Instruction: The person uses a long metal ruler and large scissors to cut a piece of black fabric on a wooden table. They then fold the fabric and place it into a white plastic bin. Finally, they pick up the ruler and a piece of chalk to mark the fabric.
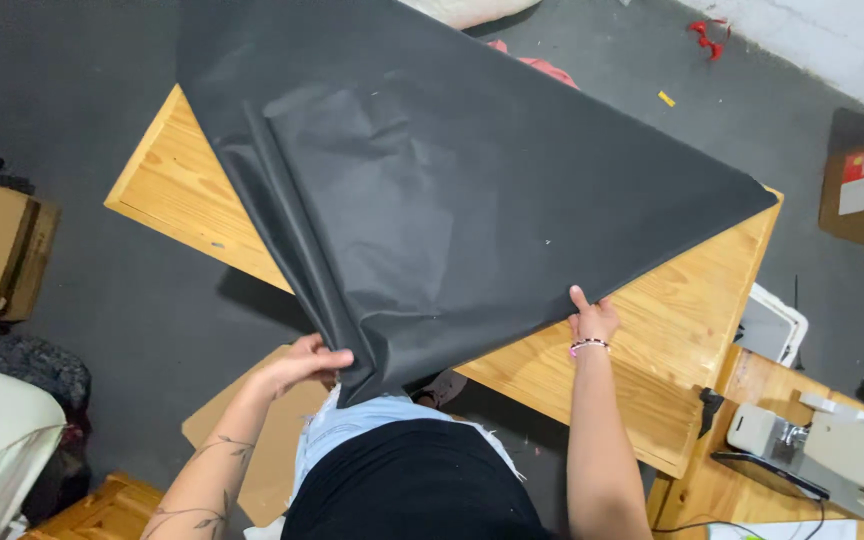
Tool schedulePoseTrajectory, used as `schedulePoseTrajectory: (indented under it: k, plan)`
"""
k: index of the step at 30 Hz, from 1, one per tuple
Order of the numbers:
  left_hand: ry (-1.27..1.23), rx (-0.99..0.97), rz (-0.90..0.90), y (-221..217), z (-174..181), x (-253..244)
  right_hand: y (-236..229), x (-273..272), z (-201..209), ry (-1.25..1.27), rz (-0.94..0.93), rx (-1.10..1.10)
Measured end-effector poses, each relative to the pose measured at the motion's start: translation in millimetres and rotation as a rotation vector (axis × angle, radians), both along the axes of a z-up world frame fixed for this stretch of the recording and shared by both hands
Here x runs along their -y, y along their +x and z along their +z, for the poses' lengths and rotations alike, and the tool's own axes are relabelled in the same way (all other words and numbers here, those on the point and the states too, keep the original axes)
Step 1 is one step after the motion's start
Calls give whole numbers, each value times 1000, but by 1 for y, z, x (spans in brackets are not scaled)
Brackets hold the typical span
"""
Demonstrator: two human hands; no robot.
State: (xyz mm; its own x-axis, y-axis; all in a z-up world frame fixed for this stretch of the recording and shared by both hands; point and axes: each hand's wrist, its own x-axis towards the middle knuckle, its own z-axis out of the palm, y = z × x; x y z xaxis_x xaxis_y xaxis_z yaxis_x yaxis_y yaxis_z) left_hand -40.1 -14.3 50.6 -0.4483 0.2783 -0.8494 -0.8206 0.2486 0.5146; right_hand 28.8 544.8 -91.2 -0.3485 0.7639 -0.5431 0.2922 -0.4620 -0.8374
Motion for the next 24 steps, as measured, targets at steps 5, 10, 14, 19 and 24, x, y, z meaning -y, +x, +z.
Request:
schedulePoseTrajectory:
  k: [5, 10, 14, 19, 24]
  plan:
    - [-47, -43, 193, -50, -3, 17, -9, 15, 20, 6, -39, 35]
    - [-310, -112, -70, -91, 23, 13, -6, 26, 1, 61, -37, 165]
    - [-513, -370, -191, -120, -6, 48, -12, 78, 36, 45, -3, 199]
    - [-805, -580, -403, -171, -56, 141, -5, 172, 74, 14, 64, 203]
    - [-1188, -318, -526, -190, -79, 234, 5, 267, 136, -467, 201, 86]
